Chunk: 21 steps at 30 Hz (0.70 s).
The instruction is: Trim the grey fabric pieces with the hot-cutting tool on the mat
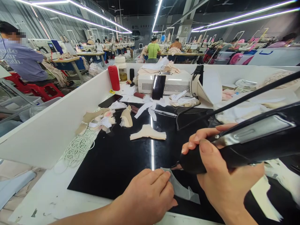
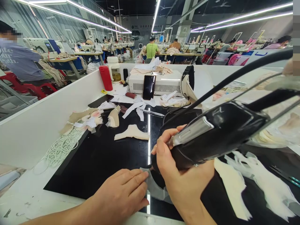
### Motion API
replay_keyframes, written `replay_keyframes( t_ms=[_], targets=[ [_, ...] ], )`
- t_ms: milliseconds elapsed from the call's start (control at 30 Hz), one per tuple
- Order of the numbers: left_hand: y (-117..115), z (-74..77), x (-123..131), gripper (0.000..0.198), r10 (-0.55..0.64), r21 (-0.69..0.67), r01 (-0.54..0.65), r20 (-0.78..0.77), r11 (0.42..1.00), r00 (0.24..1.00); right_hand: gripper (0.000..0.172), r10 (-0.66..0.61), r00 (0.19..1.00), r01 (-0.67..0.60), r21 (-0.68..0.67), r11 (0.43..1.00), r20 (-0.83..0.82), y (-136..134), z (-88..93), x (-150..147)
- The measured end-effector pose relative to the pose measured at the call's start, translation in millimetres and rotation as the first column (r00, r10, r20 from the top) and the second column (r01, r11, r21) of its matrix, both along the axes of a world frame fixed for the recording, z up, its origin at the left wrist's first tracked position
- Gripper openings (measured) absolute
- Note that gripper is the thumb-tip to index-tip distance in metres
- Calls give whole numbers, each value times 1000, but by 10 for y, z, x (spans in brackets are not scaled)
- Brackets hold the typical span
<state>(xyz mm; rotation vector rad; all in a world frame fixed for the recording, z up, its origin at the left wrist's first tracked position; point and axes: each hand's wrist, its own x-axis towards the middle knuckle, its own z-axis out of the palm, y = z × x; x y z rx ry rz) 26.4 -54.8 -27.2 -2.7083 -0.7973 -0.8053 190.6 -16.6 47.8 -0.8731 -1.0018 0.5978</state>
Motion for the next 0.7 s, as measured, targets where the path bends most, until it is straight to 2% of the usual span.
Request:
replay_keyframes(
  t_ms=[433, 533, 700],
  targets=[
    [1, 12, 0, 31, -4, 16, 4, 13, 1000, 1000, 28, 76, 995, -75, 16, 997, -58, 11, 21, -33],
    [3, -3, 3, 30, 0, 12, 0, 4, 1000, 1000, 24, 110, 993, -109, 36, 993, -36, 21, 11, -62],
    [5, -44, 9, 28, -1, 32, 1, 1, 1000, 1000, 16, 82, 997, -82, 30, 996, 14, 28, -7, -74]
  ],
)
